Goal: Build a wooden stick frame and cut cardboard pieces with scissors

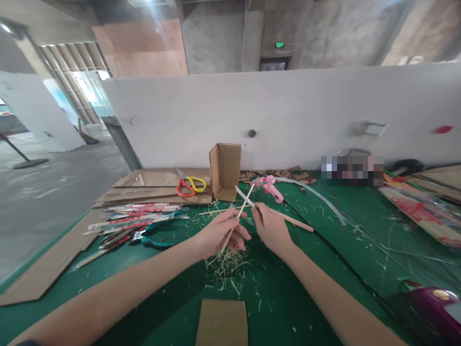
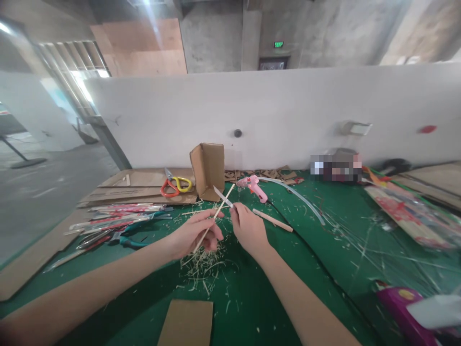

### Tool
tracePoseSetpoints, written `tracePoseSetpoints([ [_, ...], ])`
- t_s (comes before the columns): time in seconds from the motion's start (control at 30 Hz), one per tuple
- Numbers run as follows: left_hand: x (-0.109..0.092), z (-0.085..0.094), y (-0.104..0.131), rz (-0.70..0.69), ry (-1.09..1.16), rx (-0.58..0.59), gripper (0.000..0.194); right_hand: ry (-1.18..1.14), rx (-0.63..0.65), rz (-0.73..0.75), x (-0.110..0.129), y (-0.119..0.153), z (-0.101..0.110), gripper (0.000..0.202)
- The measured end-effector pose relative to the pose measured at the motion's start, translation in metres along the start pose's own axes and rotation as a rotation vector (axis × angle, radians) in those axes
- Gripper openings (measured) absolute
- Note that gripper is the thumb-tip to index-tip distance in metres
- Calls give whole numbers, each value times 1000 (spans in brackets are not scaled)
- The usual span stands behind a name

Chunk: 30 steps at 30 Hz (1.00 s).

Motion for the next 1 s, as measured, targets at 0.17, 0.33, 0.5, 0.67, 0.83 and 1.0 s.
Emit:
tracePoseSetpoints([
  [0.17,7,1,-3,49,136,-32,14,34,46,44,3,1,-1,24],
  [0.33,11,3,-5,17,76,-125,25,127,84,119,7,4,-4,30],
  [0.5,10,4,-5,3,60,-185,16,285,85,192,12,7,-5,37],
  [0.67,10,6,-5,-26,44,-181,18,343,82,184,13,8,-5,38],
  [0.83,13,8,-4,37,119,-152,15,369,53,55,7,0,0,35],
  [1.0,12,12,-4,79,230,-97,12,342,39,58,8,-1,-2,35],
])
Point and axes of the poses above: each hand's wrist, its own y-axis away from the middle knuckle, its own z-axis out of the back of the hand, x = y × z, the point moved 2 cm from there along -y, towards the middle knuckle, and after that the axes turned 6 degrees about -y, right-handed, at the moved point
